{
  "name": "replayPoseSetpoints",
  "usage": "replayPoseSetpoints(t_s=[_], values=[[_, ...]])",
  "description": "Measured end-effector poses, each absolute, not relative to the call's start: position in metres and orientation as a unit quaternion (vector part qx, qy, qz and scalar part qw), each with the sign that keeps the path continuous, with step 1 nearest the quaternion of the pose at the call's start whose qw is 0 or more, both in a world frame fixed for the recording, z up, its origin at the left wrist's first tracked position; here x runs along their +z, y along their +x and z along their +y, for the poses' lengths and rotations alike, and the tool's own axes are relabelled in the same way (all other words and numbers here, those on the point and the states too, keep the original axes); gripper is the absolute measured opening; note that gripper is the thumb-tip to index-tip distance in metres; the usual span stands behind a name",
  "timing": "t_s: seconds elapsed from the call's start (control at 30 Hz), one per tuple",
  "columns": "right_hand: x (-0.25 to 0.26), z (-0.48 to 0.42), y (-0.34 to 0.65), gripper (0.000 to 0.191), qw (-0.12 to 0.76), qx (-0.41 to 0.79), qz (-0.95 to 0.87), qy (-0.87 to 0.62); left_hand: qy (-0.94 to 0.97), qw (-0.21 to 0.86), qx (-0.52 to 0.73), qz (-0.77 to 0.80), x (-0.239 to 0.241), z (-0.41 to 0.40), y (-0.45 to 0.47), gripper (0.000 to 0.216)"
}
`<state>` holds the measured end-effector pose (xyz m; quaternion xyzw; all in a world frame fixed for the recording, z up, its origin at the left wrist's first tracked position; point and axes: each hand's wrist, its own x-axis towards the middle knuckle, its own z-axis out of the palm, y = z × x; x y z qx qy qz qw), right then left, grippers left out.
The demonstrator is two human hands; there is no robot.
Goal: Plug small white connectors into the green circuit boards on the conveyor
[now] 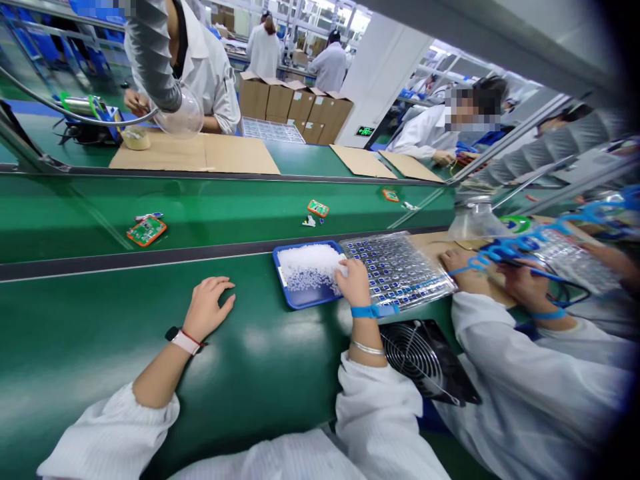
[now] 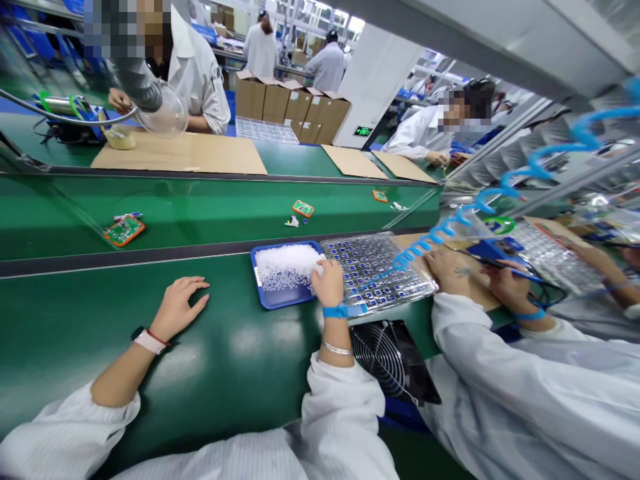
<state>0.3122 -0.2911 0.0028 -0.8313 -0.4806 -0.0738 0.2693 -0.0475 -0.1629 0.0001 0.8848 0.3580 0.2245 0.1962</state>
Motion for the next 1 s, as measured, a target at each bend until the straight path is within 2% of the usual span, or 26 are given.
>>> replayPoseSetpoints(t_s=[0.2,0.47,0.8,1.0], values=[[0.003,-0.266,0.329,0.019,0.225,-0.023,-0.464,-0.856,0.888,0.192,0.220,0.356,-0.001,-0.163,-0.048,0.022],[0.003,-0.270,0.329,0.014,0.253,-0.022,-0.451,-0.855,0.889,0.189,0.213,0.359,0.001,-0.163,-0.048,0.022],[0.005,-0.291,0.314,0.017,0.369,0.018,-0.441,-0.818,0.892,0.184,0.205,0.359,0.001,-0.163,-0.048,0.022],[0.007,-0.305,0.285,0.012,0.325,0.103,-0.533,-0.774,0.891,0.185,0.207,0.360,0.003,-0.163,-0.048,0.022]])
